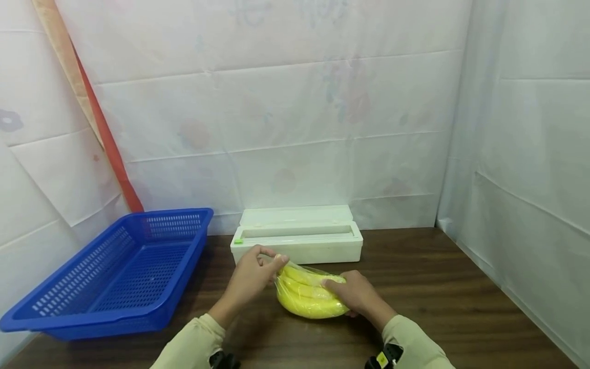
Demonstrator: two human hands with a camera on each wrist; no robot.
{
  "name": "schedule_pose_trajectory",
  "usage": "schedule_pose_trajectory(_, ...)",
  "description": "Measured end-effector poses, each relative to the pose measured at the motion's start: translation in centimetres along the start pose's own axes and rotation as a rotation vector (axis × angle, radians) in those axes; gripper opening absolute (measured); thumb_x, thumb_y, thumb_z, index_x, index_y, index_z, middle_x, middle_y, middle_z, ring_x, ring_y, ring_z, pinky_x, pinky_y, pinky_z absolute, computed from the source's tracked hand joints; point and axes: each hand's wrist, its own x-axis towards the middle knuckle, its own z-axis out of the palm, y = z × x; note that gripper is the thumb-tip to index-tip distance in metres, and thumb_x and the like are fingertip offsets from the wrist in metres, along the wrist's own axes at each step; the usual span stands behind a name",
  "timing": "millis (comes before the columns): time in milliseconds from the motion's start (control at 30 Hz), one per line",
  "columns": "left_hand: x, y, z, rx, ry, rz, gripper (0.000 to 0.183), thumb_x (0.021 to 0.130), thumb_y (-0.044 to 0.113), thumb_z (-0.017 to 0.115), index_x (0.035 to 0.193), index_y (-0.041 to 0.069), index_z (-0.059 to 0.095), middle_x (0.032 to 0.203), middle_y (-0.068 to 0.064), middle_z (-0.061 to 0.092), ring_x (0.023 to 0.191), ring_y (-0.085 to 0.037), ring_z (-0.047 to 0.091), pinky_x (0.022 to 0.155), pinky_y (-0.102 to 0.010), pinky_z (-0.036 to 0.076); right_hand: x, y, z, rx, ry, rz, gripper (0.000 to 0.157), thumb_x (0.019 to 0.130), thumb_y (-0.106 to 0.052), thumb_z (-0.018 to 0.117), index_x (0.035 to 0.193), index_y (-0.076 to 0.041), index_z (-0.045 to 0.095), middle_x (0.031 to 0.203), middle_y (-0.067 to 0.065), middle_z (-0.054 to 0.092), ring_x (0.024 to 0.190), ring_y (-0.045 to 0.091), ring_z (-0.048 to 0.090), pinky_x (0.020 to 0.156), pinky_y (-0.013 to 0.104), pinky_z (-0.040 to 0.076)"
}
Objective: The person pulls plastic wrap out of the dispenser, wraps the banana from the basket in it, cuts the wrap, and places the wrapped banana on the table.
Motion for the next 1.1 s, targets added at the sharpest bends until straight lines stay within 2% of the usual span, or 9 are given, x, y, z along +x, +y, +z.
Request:
schedule_pose_trajectory(100, 0.1, 0.3, 0.4, 0.092, 0.039, 0.013, 0.049, 0.078, 0.050, 0.068, 0.099, 0.009, 0.052, 0.074, -0.004, 0.058, 0.063, -0.016, 0.055, 0.054, -0.031, 0.046, 0.0, 0.0, 0.0, 0.001, 0.003, -0.001, 0.046, 0.083, -0.054, 0.059, 0.074, -0.008, 0.059, 0.053, 0.005, 0.051, 0.038, 0.015, 0.045, 0.034, 0.029, 0.040)
schedule_pose_trajectory(233, 0.2, 0.5, 0.6, 0.143, 0.064, 0.037, 0.034, 0.079, 0.033, 0.069, 0.097, 0.010, 0.051, 0.071, -0.003, 0.054, 0.059, -0.014, 0.051, 0.050, -0.029, 0.044, 0.1, -0.1, 0.2, 0.008, 0.004, 0.007, 0.045, 0.083, -0.053, 0.060, 0.074, -0.008, 0.059, 0.053, 0.005, 0.051, 0.038, 0.015, 0.045, 0.034, 0.028, 0.040)
schedule_pose_trajectory(400, -0.1, 0.0, 0.4, 0.156, 0.041, 0.081, 0.033, 0.079, 0.023, 0.068, 0.103, 0.009, 0.052, 0.067, -0.002, 0.051, 0.053, -0.012, 0.046, 0.046, -0.027, 0.042, 0.2, -0.2, 0.1, -0.001, 0.015, 0.002, 0.044, 0.082, -0.052, 0.061, 0.075, -0.009, 0.060, 0.056, 0.005, 0.051, 0.040, 0.016, 0.047, 0.034, 0.030, 0.041)
schedule_pose_trajectory(567, -0.5, -0.6, 0.1, 0.157, 0.025, 0.142, 0.041, 0.080, 0.021, 0.071, 0.114, 0.001, 0.058, 0.067, 0.000, 0.051, 0.057, -0.011, 0.047, 0.050, -0.023, 0.042, 0.3, 0.2, 0.0, -0.005, 0.010, -0.017, 0.043, 0.082, -0.054, 0.060, 0.082, -0.011, 0.063, 0.059, 0.006, 0.052, 0.042, 0.018, 0.048, 0.034, 0.031, 0.042)
schedule_pose_trajectory(733, -1.0, -1.0, -0.3, 0.169, 0.006, 0.194, 0.041, 0.082, 0.022, 0.071, 0.116, 0.001, 0.062, 0.067, 0.003, 0.055, 0.059, -0.009, 0.048, 0.052, -0.022, 0.042, 0.4, 0.5, -0.1, -0.001, 0.001, -0.035, 0.045, 0.082, -0.055, 0.060, 0.087, -0.011, 0.065, 0.061, 0.006, 0.053, 0.045, 0.019, 0.050, 0.035, 0.032, 0.043)
schedule_pose_trajectory(867, -1.3, -1.4, -0.7, 0.099, -0.013, 0.182, 0.036, 0.085, 0.020, 0.068, 0.118, 0.005, 0.063, 0.074, 0.003, 0.062, 0.065, -0.010, 0.054, 0.056, -0.023, 0.046, 0.4, 0.6, 0.0, 0.001, 0.002, -0.035, 0.045, 0.082, -0.055, 0.060, 0.088, -0.011, 0.064, 0.063, 0.006, 0.053, 0.047, 0.019, 0.051, 0.036, 0.033, 0.044)
schedule_pose_trajectory(967, -1.3, -1.7, -1.0, 0.024, -0.014, 0.147, 0.031, 0.086, 0.018, 0.067, 0.115, 0.008, 0.066, 0.085, 0.001, 0.067, 0.077, -0.011, 0.059, 0.064, -0.024, 0.049, 0.4, 0.6, 0.0, 0.008, 0.003, -0.035, 0.045, 0.082, -0.055, 0.060, 0.087, -0.010, 0.064, 0.064, 0.006, 0.054, 0.049, 0.019, 0.052, 0.036, 0.033, 0.044)
schedule_pose_trajectory(1100, -1.2, -1.8, -1.2, -0.014, 0.008, 0.103, 0.027, 0.083, 0.022, 0.070, 0.108, 0.011, 0.070, 0.092, 0.001, 0.069, 0.086, -0.012, 0.060, 0.071, -0.025, 0.049, 0.5, 0.6, 0.0, 0.018, 0.011, -0.032, 0.045, 0.082, -0.055, 0.060, 0.087, -0.010, 0.063, 0.065, 0.006, 0.054, 0.050, 0.019, 0.052, 0.036, 0.033, 0.044)
